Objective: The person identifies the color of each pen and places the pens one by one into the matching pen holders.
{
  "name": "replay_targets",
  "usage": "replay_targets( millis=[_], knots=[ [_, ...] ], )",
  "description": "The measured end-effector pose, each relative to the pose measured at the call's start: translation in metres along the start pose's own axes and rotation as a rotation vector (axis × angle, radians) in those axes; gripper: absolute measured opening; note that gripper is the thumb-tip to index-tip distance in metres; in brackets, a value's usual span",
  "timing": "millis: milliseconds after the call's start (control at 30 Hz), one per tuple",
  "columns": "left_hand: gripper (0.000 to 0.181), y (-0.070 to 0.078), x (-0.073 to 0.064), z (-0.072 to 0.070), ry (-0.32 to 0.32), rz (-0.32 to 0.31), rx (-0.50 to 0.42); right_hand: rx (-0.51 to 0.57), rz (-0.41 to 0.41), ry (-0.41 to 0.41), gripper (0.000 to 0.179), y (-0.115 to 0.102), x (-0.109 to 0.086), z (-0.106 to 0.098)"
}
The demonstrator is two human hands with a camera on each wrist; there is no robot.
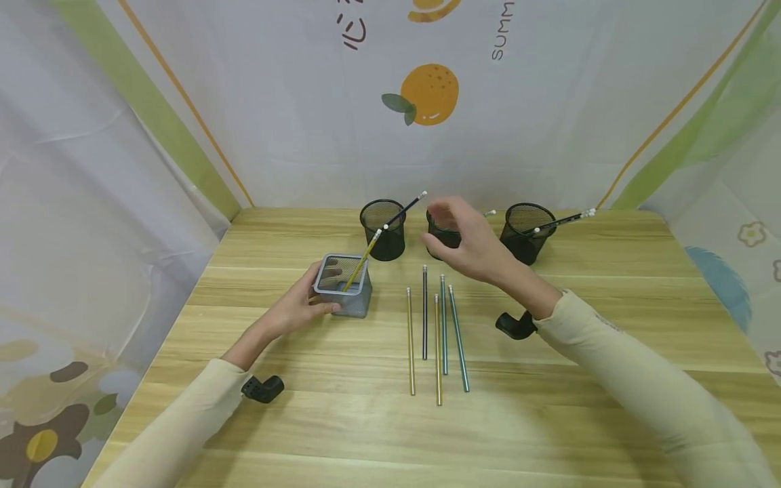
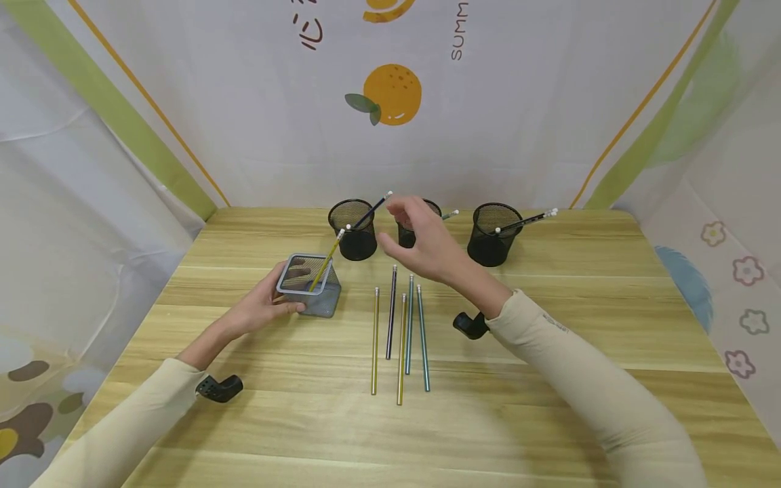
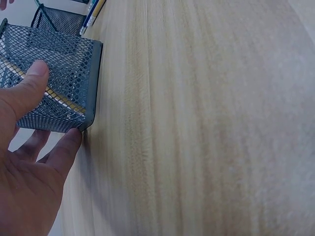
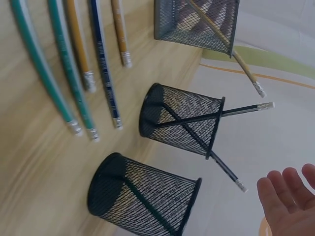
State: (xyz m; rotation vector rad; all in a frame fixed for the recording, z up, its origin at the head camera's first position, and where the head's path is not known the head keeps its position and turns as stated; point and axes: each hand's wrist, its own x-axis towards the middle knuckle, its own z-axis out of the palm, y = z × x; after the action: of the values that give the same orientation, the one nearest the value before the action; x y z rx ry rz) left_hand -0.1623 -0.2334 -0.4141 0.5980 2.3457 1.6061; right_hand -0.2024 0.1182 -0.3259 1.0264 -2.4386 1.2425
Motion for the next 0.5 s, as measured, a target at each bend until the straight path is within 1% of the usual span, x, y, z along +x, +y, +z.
replay_targets(
  millis=[267, 500],
  knots=[
    [0.086, 0.001, 0.000, 0.000, 0.004, -0.003, 0.001, -0.015, 0.057, -0.064, 0.047, 0.006, -0.018, -0.001],
    [0.085, 0.001, 0.000, 0.000, 0.005, -0.004, 0.007, -0.047, 0.079, -0.122, 0.045, 0.016, -0.033, -0.001]
  ],
)
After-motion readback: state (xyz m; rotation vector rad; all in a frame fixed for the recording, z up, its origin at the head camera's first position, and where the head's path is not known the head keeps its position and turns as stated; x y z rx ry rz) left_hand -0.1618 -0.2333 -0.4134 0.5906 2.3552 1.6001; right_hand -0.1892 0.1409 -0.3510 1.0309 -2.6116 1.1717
